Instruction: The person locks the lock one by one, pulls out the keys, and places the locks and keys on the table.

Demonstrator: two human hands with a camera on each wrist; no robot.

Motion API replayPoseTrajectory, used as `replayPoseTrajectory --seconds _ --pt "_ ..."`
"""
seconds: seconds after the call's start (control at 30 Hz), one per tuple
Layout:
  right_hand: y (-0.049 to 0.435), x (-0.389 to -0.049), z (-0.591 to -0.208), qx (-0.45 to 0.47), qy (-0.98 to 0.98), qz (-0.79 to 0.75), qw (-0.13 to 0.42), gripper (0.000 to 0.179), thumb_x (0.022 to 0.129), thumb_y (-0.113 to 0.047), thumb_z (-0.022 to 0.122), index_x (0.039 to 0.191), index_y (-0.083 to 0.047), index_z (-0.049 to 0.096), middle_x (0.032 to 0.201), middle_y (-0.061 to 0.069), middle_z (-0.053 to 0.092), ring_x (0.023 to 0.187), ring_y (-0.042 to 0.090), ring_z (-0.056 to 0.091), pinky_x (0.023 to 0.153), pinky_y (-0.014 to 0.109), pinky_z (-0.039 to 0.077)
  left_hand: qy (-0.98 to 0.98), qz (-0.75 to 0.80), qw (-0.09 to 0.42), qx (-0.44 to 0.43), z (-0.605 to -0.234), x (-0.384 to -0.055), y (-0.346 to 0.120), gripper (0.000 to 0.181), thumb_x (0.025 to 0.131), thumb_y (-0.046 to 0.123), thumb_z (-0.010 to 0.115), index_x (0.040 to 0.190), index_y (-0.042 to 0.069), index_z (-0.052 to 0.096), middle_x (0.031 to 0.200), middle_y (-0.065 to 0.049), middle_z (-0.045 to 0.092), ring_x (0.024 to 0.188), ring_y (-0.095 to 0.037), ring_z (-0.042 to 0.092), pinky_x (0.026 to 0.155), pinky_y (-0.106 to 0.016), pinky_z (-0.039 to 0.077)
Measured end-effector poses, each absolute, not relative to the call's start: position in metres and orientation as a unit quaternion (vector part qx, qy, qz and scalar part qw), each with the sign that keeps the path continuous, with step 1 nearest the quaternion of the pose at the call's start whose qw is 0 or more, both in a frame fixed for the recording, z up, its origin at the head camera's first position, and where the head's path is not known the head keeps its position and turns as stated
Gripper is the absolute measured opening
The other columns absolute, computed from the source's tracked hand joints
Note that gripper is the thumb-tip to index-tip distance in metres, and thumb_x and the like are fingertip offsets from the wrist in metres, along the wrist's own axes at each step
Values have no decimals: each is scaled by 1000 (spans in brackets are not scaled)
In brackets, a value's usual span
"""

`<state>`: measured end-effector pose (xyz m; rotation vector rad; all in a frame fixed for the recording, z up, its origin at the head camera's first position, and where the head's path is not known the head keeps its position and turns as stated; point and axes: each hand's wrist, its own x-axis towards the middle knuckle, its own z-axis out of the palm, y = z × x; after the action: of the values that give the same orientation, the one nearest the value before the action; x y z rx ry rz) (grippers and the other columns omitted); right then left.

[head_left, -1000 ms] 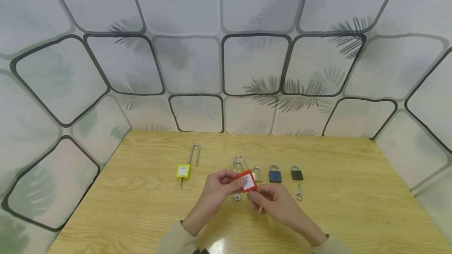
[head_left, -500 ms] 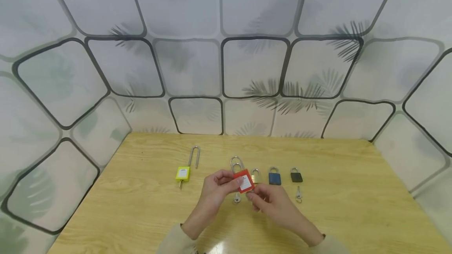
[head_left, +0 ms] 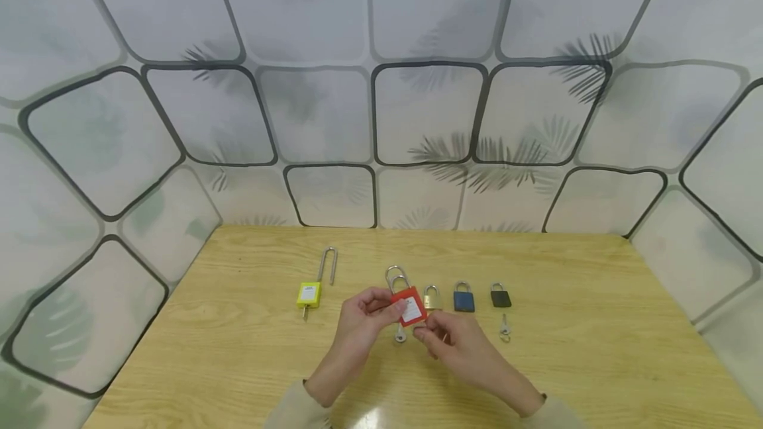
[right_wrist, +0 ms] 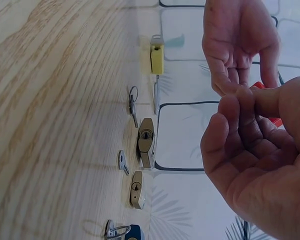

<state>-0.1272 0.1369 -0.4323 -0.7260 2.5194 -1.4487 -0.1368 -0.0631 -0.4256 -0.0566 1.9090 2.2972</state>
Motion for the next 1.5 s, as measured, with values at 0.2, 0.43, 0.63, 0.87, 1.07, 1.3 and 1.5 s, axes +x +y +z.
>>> replayPoseTrajectory --seconds 0.2,0.43,0.63,0.87,1.07,1.3,1.5 --pt "134 -128 -433 -246 840 -479 64 23 101 -22 65 85 -6 64 67 0 63 56 -2 52 46 19 44 638 766 73 -20 -426 -136 -65 24 91 9 76 107 -4 64 94 2 72 91 -12 66 87 -25 56" --pt "131 -128 -433 -245 841 -478 62 20 100 -18 66 83 -8 63 71 9 66 56 -2 54 46 19 46 643 762 74 -19 -426 -137 -68 25 92 10 74 108 -5 63 96 0 71 93 -12 65 88 -26 55" --pt "130 -127 -432 -251 842 -475 57 16 98 -11 68 82 -8 64 70 7 67 55 -3 51 47 19 45 641 764 78 -13 -426 -136 -70 23 92 9 73 108 -5 62 95 1 70 93 -12 65 89 -26 55" --pt "130 -125 -432 -246 843 -474 70 18 98 -16 68 84 -7 64 71 4 66 56 -2 50 48 18 44 633 769 86 -7 -429 -136 -70 20 93 7 72 107 -4 62 93 2 71 92 -12 66 88 -26 55" --pt "131 -124 -432 -246 844 -471 74 19 99 -18 68 82 -11 62 70 1 65 55 -2 49 47 17 42 629 773 85 -9 -431 -136 -69 15 94 6 70 104 -2 62 90 3 70 90 -11 66 83 -23 55" --pt "131 -124 -432 -245 847 -466 73 19 98 -16 68 80 -13 61 69 0 64 54 -2 47 46 17 40 618 782 84 -14 -430 -133 -68 13 94 6 71 102 0 62 89 4 70 89 -10 65 83 -23 55" --pt "132 -123 -430 -241 845 -470 87 21 98 -18 68 81 -8 62 72 6 66 55 -1 48 47 17 40 612 786 91 -8 -432 -132 -68 14 95 8 70 104 0 62 90 4 70 89 -10 65 84 -23 55"
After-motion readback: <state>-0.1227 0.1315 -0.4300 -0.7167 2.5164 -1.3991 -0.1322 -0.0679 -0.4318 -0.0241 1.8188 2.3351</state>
